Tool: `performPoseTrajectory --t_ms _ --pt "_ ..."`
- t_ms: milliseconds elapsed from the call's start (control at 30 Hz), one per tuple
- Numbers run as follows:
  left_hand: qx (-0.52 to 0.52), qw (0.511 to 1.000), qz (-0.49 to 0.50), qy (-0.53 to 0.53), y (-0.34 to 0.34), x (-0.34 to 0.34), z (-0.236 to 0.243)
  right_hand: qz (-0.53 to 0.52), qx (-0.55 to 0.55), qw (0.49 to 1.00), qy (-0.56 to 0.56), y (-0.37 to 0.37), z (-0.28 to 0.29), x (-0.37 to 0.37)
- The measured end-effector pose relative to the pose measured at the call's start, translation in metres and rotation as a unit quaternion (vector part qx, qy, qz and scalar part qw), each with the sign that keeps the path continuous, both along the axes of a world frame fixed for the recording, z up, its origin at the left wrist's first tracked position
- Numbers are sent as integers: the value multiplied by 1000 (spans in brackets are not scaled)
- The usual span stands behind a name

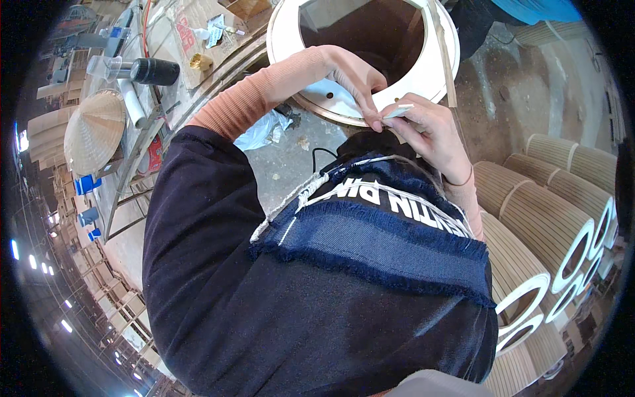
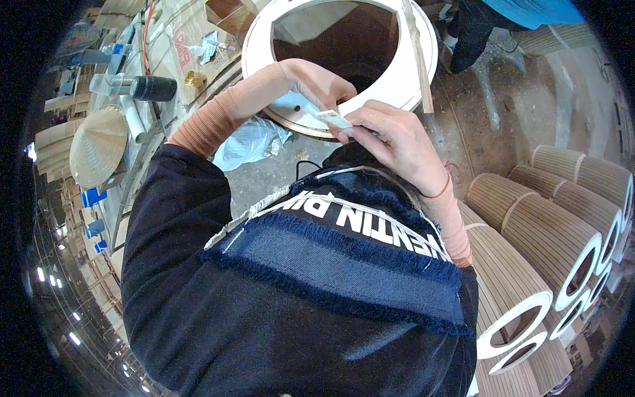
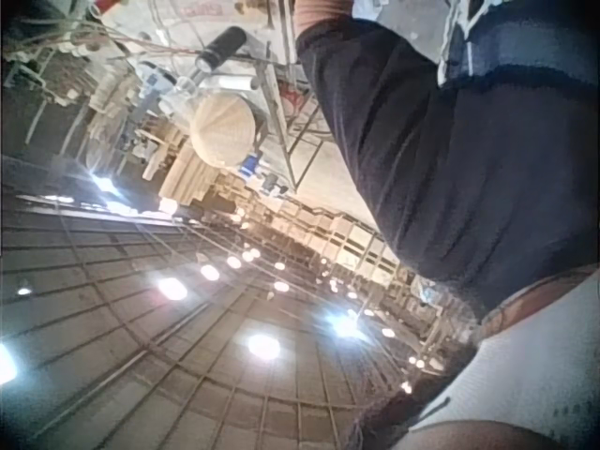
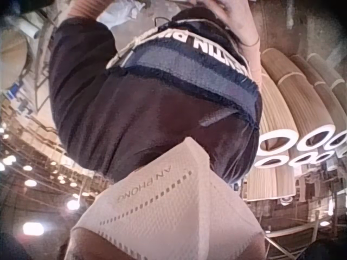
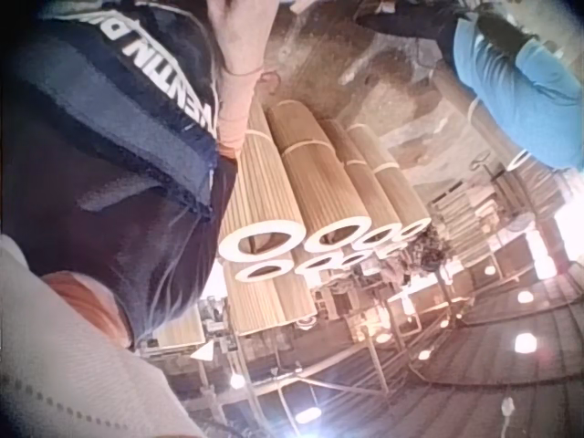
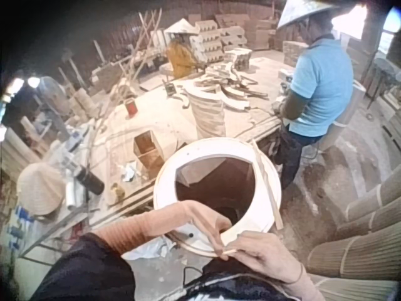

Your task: Apply thin wooden trim pieces to the inner edge of a circular wooden frame using glue or adhesive.

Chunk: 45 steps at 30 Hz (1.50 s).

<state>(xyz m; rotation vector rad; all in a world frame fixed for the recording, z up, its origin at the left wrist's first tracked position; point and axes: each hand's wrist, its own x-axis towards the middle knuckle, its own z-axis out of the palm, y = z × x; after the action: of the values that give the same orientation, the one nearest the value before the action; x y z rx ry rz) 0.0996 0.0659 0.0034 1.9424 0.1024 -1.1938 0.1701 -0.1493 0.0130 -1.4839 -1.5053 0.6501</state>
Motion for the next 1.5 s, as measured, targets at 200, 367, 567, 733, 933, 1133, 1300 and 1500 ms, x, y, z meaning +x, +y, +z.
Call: performPoseTrajectory --t_ms 200,367,567,733,933,1133,1300,1500 --pt "-7 999 -19 -47 3 1 -12 3 6 1000 -16 3 1 -1" --pt "6 999 -34 -29 0 4 -5 1 -3 999 -39 6 -5 -1" --pt "24 999 -11 -27 3 0 -16 3 -7 997 -74 9 -4 3" --pt "-115 992 47 -18 3 -7 -28 -16 8 997 -78 8 -8 0" --pt "-70 979 34 -190 -8 -20 10 -44 50 995 -72 3 -15 -7" --pt "226 831 16 -507 -37 -59 2 -37 109 980 -162 12 -7 3" --pt "297 795 73 -524 -56 -67 -4 -35 106 986 -125 14 -15 3" --pt "252 810 115 -516 -55 -68 -11 -28 86 989 -114 15 -17 4"
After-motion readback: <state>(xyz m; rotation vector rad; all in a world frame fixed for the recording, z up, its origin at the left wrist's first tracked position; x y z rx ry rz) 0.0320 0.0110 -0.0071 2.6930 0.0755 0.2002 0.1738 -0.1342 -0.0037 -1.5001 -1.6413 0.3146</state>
